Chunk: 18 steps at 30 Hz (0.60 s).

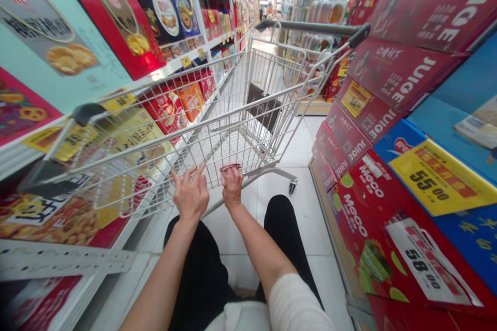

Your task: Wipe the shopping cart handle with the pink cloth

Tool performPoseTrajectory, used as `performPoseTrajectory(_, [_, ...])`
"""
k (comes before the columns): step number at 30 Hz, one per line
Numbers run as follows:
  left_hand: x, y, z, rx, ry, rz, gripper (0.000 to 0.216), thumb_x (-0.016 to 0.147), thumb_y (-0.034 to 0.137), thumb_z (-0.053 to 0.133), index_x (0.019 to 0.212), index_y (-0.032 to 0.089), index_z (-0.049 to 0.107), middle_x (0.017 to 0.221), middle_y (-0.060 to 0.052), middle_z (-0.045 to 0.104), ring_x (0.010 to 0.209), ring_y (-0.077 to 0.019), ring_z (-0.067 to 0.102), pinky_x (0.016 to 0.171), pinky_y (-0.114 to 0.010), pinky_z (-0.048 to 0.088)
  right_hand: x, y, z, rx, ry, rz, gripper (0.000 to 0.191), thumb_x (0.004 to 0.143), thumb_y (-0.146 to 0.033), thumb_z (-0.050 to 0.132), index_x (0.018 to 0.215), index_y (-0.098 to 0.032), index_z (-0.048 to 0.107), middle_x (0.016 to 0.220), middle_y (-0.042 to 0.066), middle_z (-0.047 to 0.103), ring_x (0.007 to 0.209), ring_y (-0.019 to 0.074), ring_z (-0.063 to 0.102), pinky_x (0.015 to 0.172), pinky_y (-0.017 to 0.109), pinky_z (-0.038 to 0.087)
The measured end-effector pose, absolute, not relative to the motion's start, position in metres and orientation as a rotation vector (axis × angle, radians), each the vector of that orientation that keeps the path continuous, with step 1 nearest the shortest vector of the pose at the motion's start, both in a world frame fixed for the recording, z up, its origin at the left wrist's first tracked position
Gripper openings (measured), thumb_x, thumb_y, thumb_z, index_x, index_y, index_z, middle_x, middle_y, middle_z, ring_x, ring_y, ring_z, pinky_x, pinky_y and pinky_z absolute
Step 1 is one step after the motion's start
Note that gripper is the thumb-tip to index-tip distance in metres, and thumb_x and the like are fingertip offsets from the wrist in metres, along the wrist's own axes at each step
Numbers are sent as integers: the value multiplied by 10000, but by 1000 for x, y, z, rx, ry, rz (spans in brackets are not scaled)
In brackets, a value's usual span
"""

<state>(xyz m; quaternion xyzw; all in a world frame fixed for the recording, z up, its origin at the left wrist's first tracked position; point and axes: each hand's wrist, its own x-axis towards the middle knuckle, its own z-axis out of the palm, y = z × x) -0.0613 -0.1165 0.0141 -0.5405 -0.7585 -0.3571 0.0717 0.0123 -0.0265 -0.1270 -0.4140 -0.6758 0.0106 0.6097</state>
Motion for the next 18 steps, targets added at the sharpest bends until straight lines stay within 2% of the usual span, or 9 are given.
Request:
performPoseTrajectory(4, [-64,-115,13,-1631,-2275,-1077,522,1055,400,382,1441,208,677,1409,-126,658,1627,-443,178,1315,-673,209,26,-36,-136,-944,-1670,109,427,1016,-108,416,1257,-223,748,1315,164,671,1300,244,604,1078,435,529])
performPoseTrajectory(11, [-62,-118,13,-1632,-2246,-1072,505,1048,391,404,1433,224,684,1409,-128,664,1615,-453,204,1296,-691,236,12,-20,-73,-812,-1582,-97,353,1041,-214,494,1295,-267,733,1371,139,650,1411,260,549,1183,475,499])
performPoseTrajectory(15, [-61,-122,11,-1629,-2239,-1046,500,1039,378,421,1448,240,673,1430,-119,657,1610,-452,216,1281,-671,298,3,-40,-87,-782,-1628,-176,339,1015,-210,564,1313,-264,717,1304,117,714,1372,259,587,1141,475,556])
performPoseTrajectory(18, [-62,-122,8,-1607,-2211,-1067,486,1032,360,429,1426,252,692,1393,-114,678,1607,-446,226,1282,-658,305,8,-55,-104,-717,-1680,-87,393,986,-144,554,1333,-250,705,1266,128,747,1295,262,642,1074,470,606])
